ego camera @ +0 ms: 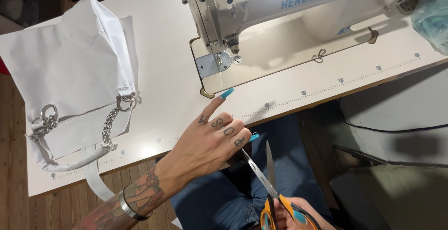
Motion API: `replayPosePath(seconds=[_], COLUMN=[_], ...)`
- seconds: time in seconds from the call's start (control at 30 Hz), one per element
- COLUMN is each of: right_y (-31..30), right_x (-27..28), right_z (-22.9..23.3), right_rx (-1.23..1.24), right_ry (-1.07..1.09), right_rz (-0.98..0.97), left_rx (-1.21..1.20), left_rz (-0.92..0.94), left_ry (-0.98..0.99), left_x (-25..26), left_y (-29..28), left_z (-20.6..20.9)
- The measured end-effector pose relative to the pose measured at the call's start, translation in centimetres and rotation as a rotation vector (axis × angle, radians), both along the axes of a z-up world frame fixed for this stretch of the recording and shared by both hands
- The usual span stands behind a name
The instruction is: Sewing and trimming a white leather bag using a sewing machine and scissors
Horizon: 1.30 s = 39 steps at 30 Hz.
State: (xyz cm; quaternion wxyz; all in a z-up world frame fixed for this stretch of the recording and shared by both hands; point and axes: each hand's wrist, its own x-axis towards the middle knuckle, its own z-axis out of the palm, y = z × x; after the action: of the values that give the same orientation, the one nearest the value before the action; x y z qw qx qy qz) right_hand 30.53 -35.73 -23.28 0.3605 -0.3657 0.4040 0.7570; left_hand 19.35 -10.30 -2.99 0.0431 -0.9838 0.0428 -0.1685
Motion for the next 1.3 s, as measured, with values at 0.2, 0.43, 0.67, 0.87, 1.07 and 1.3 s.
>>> replayPosePath(seconds=[0.2,0.43,0.67,0.87,1.07,1.3], right_y=[1.4,5.2,6.0,4.8,10.3,14.8], right_x=[-1.3,-1.8,0.1,12.9,22.6,29.5], right_z=[3.8,8.5,10.5,16.4,19.7,18.2], right_rx=[0.409,0.577,0.488,0.259,0.128,0.263], right_ry=[-0.137,-0.442,-1.096,-2.869,-2.534,-2.076], right_rz=[-0.156,-0.226,-0.084,1.367,2.071,2.158], left_rx=[-0.009,-0.024,-0.128,-0.326,-0.513,-0.812], left_rz=[0.0,-0.011,-0.004,0.058,0.184,0.276], left_ry=[0.006,-0.024,-0.028,-0.147,-0.42,-0.6], left_x=[-0.2,-0.1,-0.6,-1.4,-1.5,-0.1], left_y=[-0.2,-0.4,0.0,-0.1,-1.6,-3.6], left_z=[0.1,1.0,0.6,-1.4,-3.1,-4.7])
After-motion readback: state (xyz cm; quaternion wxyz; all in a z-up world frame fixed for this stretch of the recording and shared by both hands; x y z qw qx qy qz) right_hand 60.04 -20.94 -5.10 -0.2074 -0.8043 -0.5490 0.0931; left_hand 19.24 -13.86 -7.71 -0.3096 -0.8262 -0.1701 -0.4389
